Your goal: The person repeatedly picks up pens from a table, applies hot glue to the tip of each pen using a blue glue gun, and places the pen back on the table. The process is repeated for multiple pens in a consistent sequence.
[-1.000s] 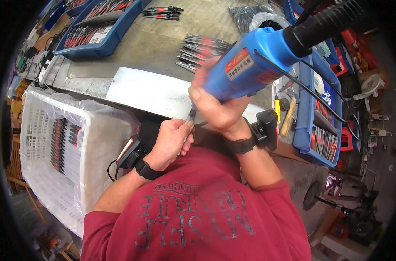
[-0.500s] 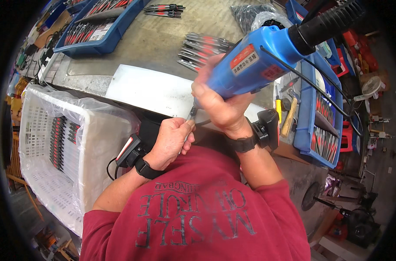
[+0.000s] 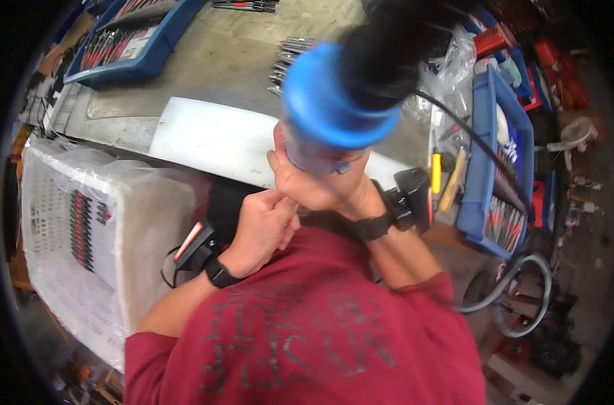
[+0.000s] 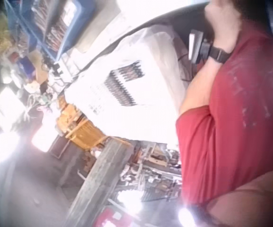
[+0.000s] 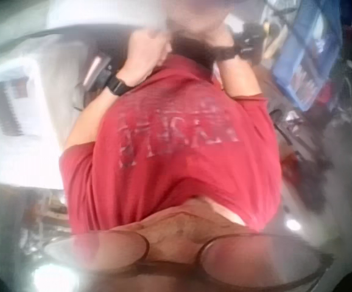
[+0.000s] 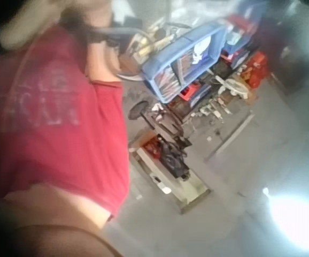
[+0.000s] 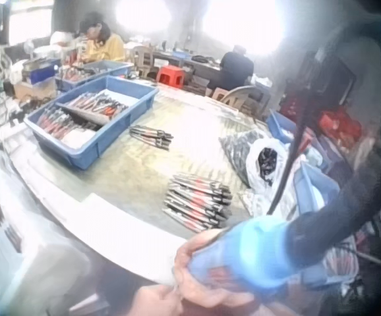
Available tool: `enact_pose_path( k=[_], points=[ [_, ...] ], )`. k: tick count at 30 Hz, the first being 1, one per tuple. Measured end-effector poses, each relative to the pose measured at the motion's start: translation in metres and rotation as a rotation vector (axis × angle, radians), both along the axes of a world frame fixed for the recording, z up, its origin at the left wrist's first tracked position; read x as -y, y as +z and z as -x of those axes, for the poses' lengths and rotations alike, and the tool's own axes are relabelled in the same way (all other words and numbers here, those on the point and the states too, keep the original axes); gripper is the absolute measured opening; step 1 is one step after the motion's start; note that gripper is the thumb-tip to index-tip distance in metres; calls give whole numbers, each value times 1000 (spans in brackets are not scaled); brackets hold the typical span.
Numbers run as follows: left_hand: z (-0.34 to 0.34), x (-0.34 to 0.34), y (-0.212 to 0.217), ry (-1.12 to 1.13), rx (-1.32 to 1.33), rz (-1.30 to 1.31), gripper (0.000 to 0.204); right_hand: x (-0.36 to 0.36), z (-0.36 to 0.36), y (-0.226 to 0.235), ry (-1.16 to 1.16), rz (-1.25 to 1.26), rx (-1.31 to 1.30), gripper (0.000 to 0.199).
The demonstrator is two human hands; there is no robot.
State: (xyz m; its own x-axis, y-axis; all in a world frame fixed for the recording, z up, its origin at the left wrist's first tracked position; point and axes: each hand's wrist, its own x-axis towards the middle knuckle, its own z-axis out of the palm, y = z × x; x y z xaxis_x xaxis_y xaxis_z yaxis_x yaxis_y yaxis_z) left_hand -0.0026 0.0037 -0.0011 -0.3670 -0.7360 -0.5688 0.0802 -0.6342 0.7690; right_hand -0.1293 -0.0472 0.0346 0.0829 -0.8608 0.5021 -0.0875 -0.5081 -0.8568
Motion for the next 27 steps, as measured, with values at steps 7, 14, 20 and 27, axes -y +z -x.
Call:
enact_pose_path(
  k=[7,14,20,27],
  points=[
    [-1,5,2,1,-26,-70,21,1,13,24,-16,-71,330,56],
    [0,0,-5,22,-63,-11,20,-6,13,26,-3,-161,397,54],
    [-1,-1,-3,36,-82,-20,21,-8,9,26,-38,-103,414,52],
    [-1,-1,-2,13,-44,-4,21,-10,8,24,-18,-110,429,53]
  ],
)
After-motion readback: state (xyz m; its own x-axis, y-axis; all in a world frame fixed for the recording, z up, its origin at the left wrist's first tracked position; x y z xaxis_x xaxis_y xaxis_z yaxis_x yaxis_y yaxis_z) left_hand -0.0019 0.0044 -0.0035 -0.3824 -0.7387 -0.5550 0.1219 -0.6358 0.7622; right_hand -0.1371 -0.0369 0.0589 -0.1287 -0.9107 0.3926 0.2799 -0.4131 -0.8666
